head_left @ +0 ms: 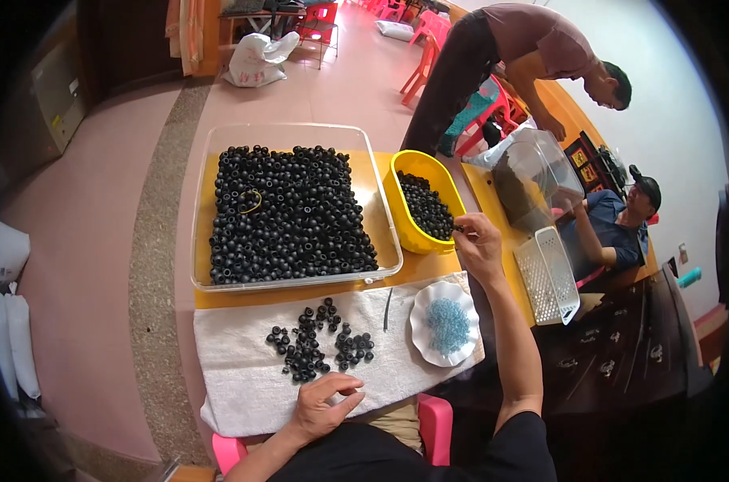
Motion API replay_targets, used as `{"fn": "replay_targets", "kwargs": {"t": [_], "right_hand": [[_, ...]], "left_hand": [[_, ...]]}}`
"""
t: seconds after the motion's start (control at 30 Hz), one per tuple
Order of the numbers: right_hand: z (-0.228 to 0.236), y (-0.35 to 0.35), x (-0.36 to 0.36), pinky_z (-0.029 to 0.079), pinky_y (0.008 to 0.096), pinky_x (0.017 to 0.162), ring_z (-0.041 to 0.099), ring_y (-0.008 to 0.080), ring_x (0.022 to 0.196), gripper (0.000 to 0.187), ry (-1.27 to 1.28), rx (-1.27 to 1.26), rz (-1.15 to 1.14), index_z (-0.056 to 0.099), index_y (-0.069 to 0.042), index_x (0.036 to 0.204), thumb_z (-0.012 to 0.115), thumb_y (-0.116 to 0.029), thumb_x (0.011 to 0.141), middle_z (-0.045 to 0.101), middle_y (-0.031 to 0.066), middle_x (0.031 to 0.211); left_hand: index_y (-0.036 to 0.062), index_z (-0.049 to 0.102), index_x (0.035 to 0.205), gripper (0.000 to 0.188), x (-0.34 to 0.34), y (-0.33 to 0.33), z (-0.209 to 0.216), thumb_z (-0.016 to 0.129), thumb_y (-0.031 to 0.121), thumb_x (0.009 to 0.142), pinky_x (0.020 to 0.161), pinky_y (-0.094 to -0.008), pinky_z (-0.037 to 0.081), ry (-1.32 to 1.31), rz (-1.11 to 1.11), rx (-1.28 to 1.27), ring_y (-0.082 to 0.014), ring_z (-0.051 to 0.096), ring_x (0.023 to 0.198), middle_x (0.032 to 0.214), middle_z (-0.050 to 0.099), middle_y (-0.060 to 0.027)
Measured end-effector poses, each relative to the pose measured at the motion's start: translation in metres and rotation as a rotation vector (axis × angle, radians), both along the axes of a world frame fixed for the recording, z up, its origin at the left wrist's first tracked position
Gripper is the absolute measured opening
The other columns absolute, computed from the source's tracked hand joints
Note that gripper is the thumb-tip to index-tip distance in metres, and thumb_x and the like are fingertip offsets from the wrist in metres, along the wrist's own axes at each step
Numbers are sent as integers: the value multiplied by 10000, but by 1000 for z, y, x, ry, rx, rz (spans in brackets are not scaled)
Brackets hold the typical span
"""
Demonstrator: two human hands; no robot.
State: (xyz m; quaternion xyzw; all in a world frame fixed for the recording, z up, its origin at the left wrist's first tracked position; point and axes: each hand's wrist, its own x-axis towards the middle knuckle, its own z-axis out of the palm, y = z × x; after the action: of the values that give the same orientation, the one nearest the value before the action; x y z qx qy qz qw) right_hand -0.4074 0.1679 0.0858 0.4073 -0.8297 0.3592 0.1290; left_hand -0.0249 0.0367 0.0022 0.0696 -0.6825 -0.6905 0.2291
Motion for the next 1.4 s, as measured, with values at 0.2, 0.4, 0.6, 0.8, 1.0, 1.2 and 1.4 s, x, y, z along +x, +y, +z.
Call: {"fn": "replay_targets", "kwargs": {"t": [0.2, 0.4, 0.6, 0.8, 1.0, 1.2, 1.4], "right_hand": [[15, -10, -10, 507, 253, 675, 610, 128, 768, 211, -77, 121, -6, 665, -4, 993, 667, 40, 786, 635, 77, 949], [31, -59, 2, 556, 262, 749, 669, 156, 885, 219, 196, 4, -11, 665, 0, 1078, 633, 37, 865, 663, 104, 1038], [28, -39, 96, 534, 276, 734, 659, 158, 859, 168, 244, 3, 110, 663, -9, 1035, 666, 40, 874, 675, 110, 1013], [-13, -49, 179, 547, 348, 715, 688, 278, 844, 195, -3, 317, 371, 667, -41, 926, 738, 40, 763, 695, 126, 918], [-43, -65, 196, 542, 380, 789, 665, 306, 934, 236, 8, 315, 403, 681, -61, 993, 736, -15, 768, 680, 127, 1034], [-53, -69, 196, 523, 408, 797, 625, 336, 945, 195, -31, 506, 401, 684, -50, 1015, 675, -89, 824, 667, 100, 1037], [-59, -65, 195, 516, 406, 789, 628, 334, 919, 160, -43, 495, 404, 668, -42, 952, 682, -75, 795, 687, 98, 997]], "left_hand": [[23, 717, 988, 184, 2, -5, 2, 770, 33, 812, 708, -283, 552, -50, -15, 63, -198, 707, 819, 949, 723, -123], [-4, 712, 996, 210, 0, -12, 0, 760, -27, 793, 712, -268, 547, -47, 15, 73, -168, 687, 789, 950, 722, -127], [-9, 700, 1020, 238, -3, -18, 7, 757, -34, 791, 709, -270, 549, -8, 31, 108, -166, 685, 788, 959, 708, -125], [-2, 701, 1032, 248, -3, -14, 5, 767, -17, 794, 700, -271, 546, 1, 24, 78, -166, 684, 793, 942, 706, -118], [4, 700, 1023, 241, -1, -5, 0, 768, -13, 793, 686, -272, 545, 22, 90, -29, -173, 688, 784, 920, 708, -114], [8, 701, 1009, 215, 0, 0, -6, 763, -3, 804, 675, -267, 542, 40, 114, -47, -173, 690, 777, 904, 708, -113], [7, 706, 991, 179, 0, -1, -4, 756, 15, 819, 680, -262, 542, -3, 138, -31, -173, 692, 793, 896, 710, -112]]}}
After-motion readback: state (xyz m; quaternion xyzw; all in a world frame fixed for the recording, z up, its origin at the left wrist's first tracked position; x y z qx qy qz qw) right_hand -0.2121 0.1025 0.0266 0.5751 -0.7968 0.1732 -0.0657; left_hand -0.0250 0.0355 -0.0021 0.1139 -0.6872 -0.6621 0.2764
